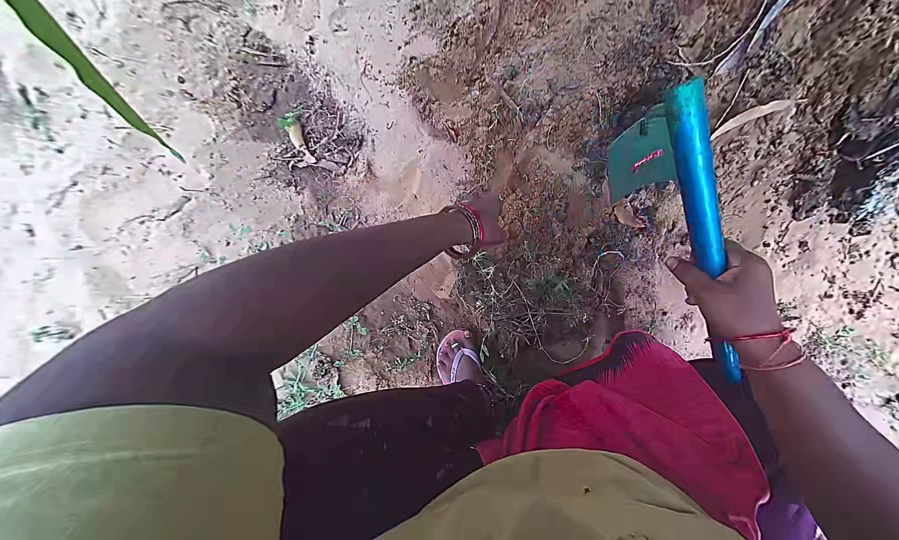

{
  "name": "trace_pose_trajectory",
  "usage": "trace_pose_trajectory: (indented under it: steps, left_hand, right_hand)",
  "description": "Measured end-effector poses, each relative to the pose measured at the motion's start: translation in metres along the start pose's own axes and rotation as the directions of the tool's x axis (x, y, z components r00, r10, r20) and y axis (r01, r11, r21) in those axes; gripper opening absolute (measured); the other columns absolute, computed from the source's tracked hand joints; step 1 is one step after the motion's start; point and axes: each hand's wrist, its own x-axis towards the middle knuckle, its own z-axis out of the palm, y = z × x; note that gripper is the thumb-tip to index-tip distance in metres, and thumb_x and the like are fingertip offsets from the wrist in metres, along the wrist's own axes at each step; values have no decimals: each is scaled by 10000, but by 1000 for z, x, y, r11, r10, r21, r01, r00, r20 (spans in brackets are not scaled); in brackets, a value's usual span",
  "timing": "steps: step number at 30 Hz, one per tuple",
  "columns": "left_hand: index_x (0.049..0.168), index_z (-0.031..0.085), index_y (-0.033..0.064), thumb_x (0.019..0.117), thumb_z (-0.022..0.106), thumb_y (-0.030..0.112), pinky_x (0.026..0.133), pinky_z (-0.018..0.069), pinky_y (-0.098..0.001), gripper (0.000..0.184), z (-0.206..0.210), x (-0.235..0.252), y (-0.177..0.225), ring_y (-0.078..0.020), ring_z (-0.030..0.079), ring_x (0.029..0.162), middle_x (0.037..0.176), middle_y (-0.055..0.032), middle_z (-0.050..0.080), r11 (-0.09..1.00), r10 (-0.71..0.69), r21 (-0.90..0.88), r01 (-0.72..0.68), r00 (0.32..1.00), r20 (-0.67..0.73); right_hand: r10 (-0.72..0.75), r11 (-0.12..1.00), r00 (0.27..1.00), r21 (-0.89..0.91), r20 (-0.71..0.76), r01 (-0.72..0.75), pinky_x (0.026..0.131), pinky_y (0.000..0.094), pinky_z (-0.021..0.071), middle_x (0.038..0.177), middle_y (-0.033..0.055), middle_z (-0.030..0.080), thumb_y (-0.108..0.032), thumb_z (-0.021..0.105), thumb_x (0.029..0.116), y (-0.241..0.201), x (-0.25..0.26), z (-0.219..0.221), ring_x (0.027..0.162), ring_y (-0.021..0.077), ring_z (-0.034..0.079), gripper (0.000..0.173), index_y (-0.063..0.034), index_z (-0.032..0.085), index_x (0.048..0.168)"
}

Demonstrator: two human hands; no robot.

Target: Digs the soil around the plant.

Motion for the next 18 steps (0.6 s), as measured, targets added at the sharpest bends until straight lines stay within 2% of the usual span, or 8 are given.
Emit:
trace_pose_trajectory:
  steps: [2,3,6,9,10,12,14,18]
  left_hand:
    - [1181,634,-144,1054,574,274,993,433,-658,441,25,44,24,-487,592,1193,1213,-338,628,927,42,348,-137,963,266]
    - [1165,663,-108,1039,597,278,980,450,-654,411,41,64,36,-470,602,1186,1211,-317,638,890,70,408,-204,945,319]
    - [1414,534,-41,971,701,276,1052,398,-678,570,84,93,70,-475,542,1293,1356,-311,579,882,69,418,-216,938,339]
    - [1398,548,-34,857,812,288,1042,425,-671,683,148,123,65,-477,536,1295,1369,-303,571,894,-14,431,-124,953,303]
    - [1472,469,-30,827,836,273,1068,392,-695,802,157,120,68,-500,478,1350,1438,-318,510,895,-50,437,-86,956,290]
    - [1583,306,1,810,861,245,1152,213,-750,983,169,102,77,-526,336,1451,1547,-330,389,923,-97,384,-10,961,258]
    - [1597,290,16,883,793,209,1183,172,-732,894,177,88,77,-492,387,1439,1521,-315,443,947,-83,322,7,971,222]
    - [1580,372,73,981,614,58,1116,364,-668,646,178,72,74,-456,475,1392,1495,-278,497,971,-62,238,6,971,229]
  right_hand:
    - [-30,991,986,127,-161,50,549,195,453,684,-67,485,-207,714,932,8,-9,-9,535,-11,485,237,-32,573,1008]
    - [-33,978,974,193,-226,78,543,166,459,689,-89,490,-208,717,929,11,-12,-12,532,-35,493,234,-43,572,1011]
    - [-50,920,954,358,-297,160,542,154,508,690,-146,520,-225,685,941,20,-12,-23,534,-49,536,167,-150,540,978]
    - [-2,884,956,446,-292,138,542,179,532,716,-133,540,-257,635,994,26,-9,-35,546,-29,560,138,-160,541,1021]
    - [27,873,951,471,-307,127,535,174,525,710,-128,530,-231,624,998,27,-4,-36,537,-29,551,126,-146,535,1024]
    - [85,858,943,505,-321,94,516,172,505,682,-116,507,-212,622,1002,29,2,-37,507,-20,523,120,-131,535,1019]
    - [107,855,943,513,-314,74,503,185,492,676,-99,495,-222,616,1008,34,6,-34,493,-6,511,132,-121,532,1022]
    - [114,866,950,497,-291,48,518,239,474,677,-59,493,-257,613,1014,45,15,-27,505,38,504,181,-90,546,1039]
